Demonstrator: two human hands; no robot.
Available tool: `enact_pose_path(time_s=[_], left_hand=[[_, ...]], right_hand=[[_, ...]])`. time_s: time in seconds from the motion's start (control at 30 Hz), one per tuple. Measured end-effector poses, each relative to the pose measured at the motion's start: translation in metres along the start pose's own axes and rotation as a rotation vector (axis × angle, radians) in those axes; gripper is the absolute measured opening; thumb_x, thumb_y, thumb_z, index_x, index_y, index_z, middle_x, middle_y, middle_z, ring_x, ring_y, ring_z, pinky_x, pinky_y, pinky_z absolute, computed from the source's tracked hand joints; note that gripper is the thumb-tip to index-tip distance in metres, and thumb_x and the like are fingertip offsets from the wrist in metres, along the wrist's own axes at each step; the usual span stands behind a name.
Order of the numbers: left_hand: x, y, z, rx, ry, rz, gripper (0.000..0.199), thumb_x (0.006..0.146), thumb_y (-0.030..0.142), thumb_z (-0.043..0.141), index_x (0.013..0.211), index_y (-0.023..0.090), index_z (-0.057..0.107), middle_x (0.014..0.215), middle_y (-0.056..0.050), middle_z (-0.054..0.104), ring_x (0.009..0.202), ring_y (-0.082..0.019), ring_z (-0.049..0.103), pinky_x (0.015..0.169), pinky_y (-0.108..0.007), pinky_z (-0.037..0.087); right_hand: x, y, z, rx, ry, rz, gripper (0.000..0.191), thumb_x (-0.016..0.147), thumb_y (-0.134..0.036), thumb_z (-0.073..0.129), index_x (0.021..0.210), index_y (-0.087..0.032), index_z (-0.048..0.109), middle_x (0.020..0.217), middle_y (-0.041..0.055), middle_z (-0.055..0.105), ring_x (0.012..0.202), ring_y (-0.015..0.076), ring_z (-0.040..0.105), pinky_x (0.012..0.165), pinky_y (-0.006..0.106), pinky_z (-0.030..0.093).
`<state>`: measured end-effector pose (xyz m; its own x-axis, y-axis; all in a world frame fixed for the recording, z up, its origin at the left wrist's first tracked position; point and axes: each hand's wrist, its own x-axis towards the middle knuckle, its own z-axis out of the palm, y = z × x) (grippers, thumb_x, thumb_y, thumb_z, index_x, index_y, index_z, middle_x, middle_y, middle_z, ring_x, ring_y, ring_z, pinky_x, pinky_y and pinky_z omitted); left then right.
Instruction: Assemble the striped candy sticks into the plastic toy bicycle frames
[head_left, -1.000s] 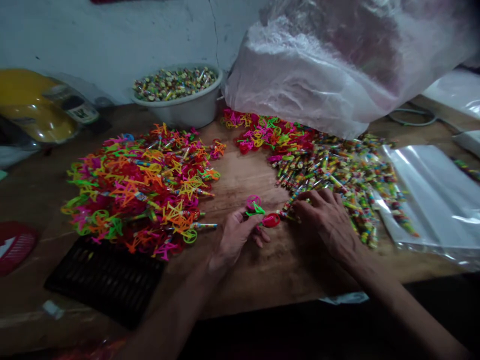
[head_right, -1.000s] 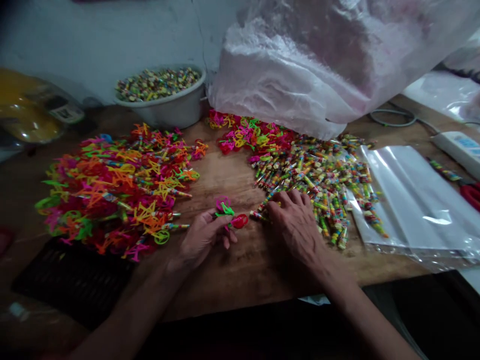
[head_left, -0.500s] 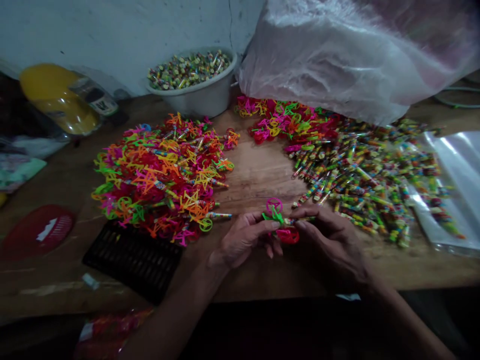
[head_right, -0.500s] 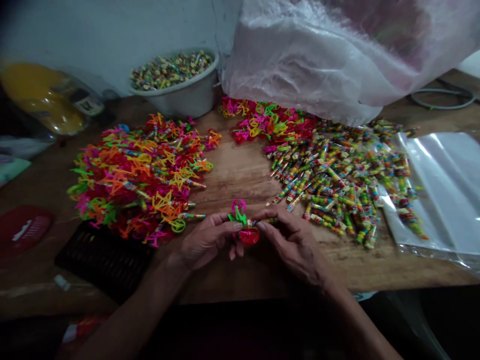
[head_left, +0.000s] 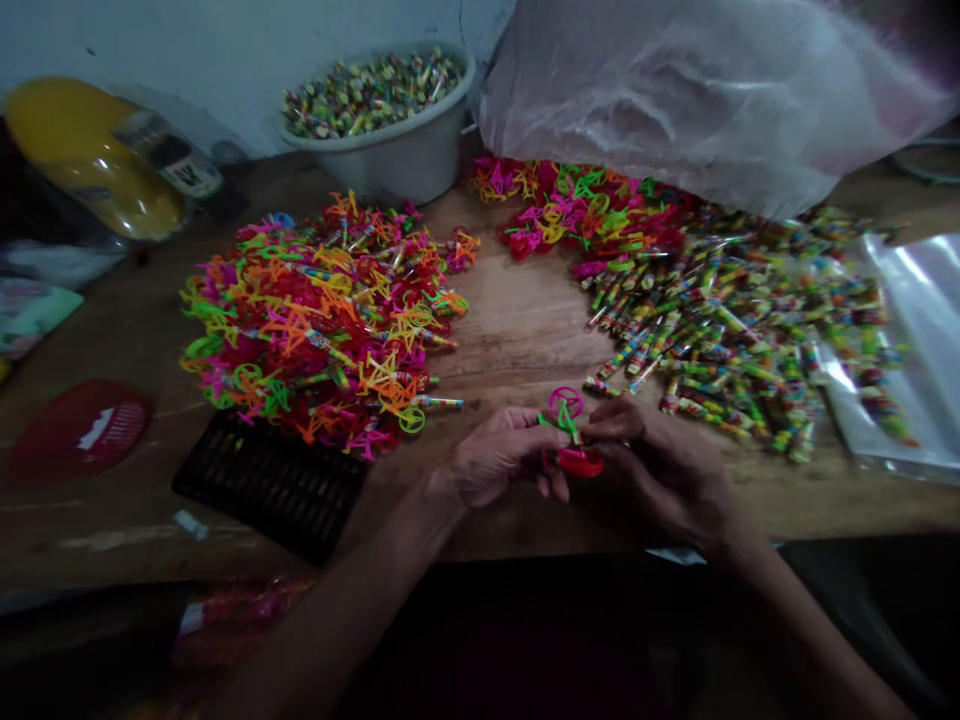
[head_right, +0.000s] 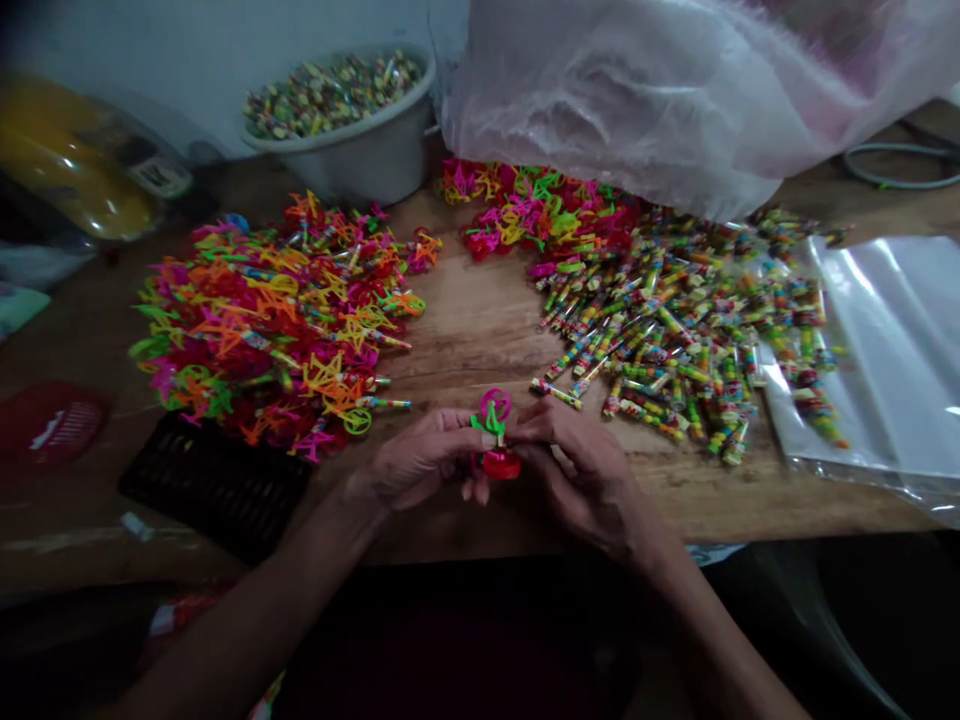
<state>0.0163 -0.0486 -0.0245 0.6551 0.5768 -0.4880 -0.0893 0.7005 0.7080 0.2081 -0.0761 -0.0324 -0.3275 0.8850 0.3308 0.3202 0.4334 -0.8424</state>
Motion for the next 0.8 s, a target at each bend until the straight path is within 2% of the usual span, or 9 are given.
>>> enact_pose_path(time_s=[0.1,0.17,0.27,0.37,0.43,0.5,0.63,0.73,0.8], left_hand=[[0.006,-0.004,0.002,0.033,0.008,-0.029,0.019,0.073,0.026,0.064,0.079,0.009,0.06,0.065,-0.006,0.065,0.047,-0.011,0.06,0.043,-0.017,0.043],[0.008,-0.006,0.004,0.015,-0.017,-0.049,0.02,0.073,0.027,0.063,0.08,0.009,0.059,0.067,-0.007,0.065,0.049,-0.011,0.061,0.044,-0.017,0.044],[0.008,0.0,0.008,-0.001,-0.05,-0.027,0.023,0.076,0.03,0.061,0.086,0.009,0.059,0.072,-0.007,0.066,0.052,-0.013,0.063,0.047,-0.02,0.047],[0.0,0.012,0.005,0.098,0.034,0.023,0.024,0.078,0.03,0.061,0.092,0.011,0.058,0.069,-0.005,0.065,0.052,-0.013,0.063,0.045,-0.019,0.046],[-0.008,0.018,-0.002,0.156,0.107,0.054,0.024,0.078,0.029,0.061,0.094,0.011,0.058,0.071,-0.006,0.066,0.05,-0.013,0.062,0.043,-0.018,0.044],[-0.015,0.02,-0.01,0.165,0.166,0.085,0.024,0.079,0.03,0.06,0.093,0.011,0.058,0.074,-0.007,0.067,0.049,-0.012,0.061,0.042,-0.018,0.043],[-0.02,0.013,-0.015,0.143,0.151,0.088,0.022,0.078,0.029,0.061,0.09,0.011,0.057,0.067,-0.005,0.065,0.048,-0.012,0.061,0.042,-0.018,0.043],[-0.017,0.005,-0.008,0.118,0.112,0.088,0.023,0.077,0.029,0.061,0.09,0.01,0.058,0.063,-0.003,0.063,0.046,-0.01,0.059,0.042,-0.017,0.043],[-0.016,0.001,-0.003,0.126,0.09,0.083,0.025,0.077,0.03,0.062,0.091,0.009,0.059,0.066,-0.004,0.064,0.047,-0.01,0.059,0.042,-0.016,0.043]], right_hand=[[0.003,-0.001,-0.011,-0.059,-0.175,0.032,0.012,0.087,-0.022,0.05,0.088,-0.021,0.062,0.084,0.0046,0.064,0.076,0.0156,0.06,0.065,0.029,0.048],[0.003,-0.002,-0.015,-0.048,-0.22,0.071,0.013,0.088,-0.023,0.049,0.087,-0.022,0.061,0.082,0.0035,0.064,0.074,0.0147,0.06,0.065,0.028,0.048],[0.002,-0.002,-0.012,-0.086,-0.087,0.059,0.013,0.088,-0.023,0.049,0.094,-0.023,0.06,0.088,0.0033,0.065,0.082,0.0156,0.061,0.073,0.028,0.048],[0.002,-0.003,-0.009,-0.171,0.031,0.09,0.03,0.087,-0.024,0.052,0.117,-0.023,0.053,0.103,0.0062,0.064,0.092,0.0173,0.061,0.08,0.03,0.048],[0.002,-0.004,-0.011,-0.195,0.069,0.164,0.041,0.086,-0.028,0.054,0.126,-0.023,0.046,0.106,0.0069,0.062,0.087,0.0166,0.061,0.076,0.029,0.049],[0.002,-0.005,-0.014,-0.19,0.093,0.23,0.036,0.086,-0.031,0.054,0.121,-0.023,0.052,0.1,0.0056,0.064,0.08,0.0156,0.061,0.07,0.028,0.049],[0.002,-0.008,-0.011,-0.166,0.094,0.187,0.026,0.087,-0.03,0.053,0.111,-0.023,0.06,0.104,0.0067,0.063,0.092,0.0182,0.061,0.08,0.032,0.049],[0.001,-0.011,-0.001,-0.121,-0.013,0.107,0.03,0.086,-0.027,0.055,0.115,-0.025,0.058,0.115,0.0057,0.061,0.105,0.0192,0.057,0.089,0.033,0.046],[-0.001,-0.011,0.003,-0.03,-0.082,0.158,0.025,0.087,-0.028,0.054,0.111,-0.025,0.06,0.109,0.0038,0.065,0.1,0.0176,0.061,0.086,0.03,0.049]])
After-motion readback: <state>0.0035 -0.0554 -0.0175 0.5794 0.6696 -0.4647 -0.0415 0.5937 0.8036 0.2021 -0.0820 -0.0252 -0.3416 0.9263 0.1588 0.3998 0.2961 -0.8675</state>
